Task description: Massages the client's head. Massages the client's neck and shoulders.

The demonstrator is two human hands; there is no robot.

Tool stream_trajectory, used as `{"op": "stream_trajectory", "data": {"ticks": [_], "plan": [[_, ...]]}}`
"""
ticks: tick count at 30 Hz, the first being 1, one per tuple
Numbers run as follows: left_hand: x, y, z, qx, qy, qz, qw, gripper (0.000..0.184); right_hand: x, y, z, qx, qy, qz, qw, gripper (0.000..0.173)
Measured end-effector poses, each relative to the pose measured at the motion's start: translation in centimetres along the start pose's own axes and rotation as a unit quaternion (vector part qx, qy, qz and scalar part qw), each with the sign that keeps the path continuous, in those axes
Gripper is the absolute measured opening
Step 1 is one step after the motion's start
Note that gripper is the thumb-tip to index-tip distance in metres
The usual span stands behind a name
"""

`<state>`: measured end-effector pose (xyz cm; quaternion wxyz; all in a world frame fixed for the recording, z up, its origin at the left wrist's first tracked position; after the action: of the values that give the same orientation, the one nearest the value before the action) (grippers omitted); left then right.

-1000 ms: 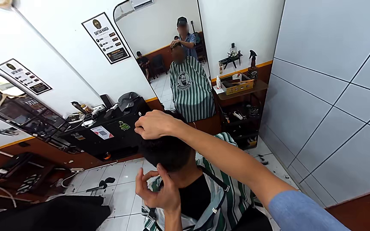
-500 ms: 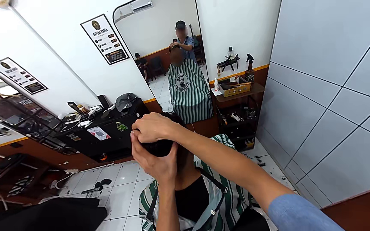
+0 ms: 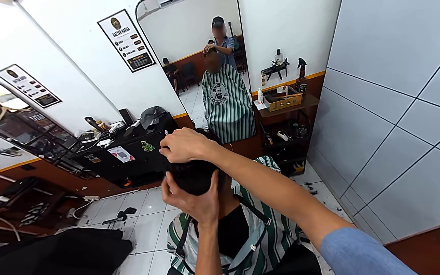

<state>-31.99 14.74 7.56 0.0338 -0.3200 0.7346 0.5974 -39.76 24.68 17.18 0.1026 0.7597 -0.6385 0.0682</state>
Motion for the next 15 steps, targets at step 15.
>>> {"op": "stream_trajectory", "data": {"ticks": [15], "plan": [[1.6, -1.4, 2.0, 0.087, -0.004, -0.069, 0.994, 0.127, -1.0, 0.4, 0.1, 0.009, 0.014, 0.011, 1.000, 0.035]]}}
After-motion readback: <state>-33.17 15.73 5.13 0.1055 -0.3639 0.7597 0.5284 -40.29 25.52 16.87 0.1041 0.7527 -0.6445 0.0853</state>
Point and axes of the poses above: each hand's wrist, its own y-axis towards the middle knuckle, its own z-axis out of the palm, x = y × z, the point moved 9 cm from there along y, towards the middle knuckle, and after that the axes turned 14 degrees about x, right-handed, at the moved point
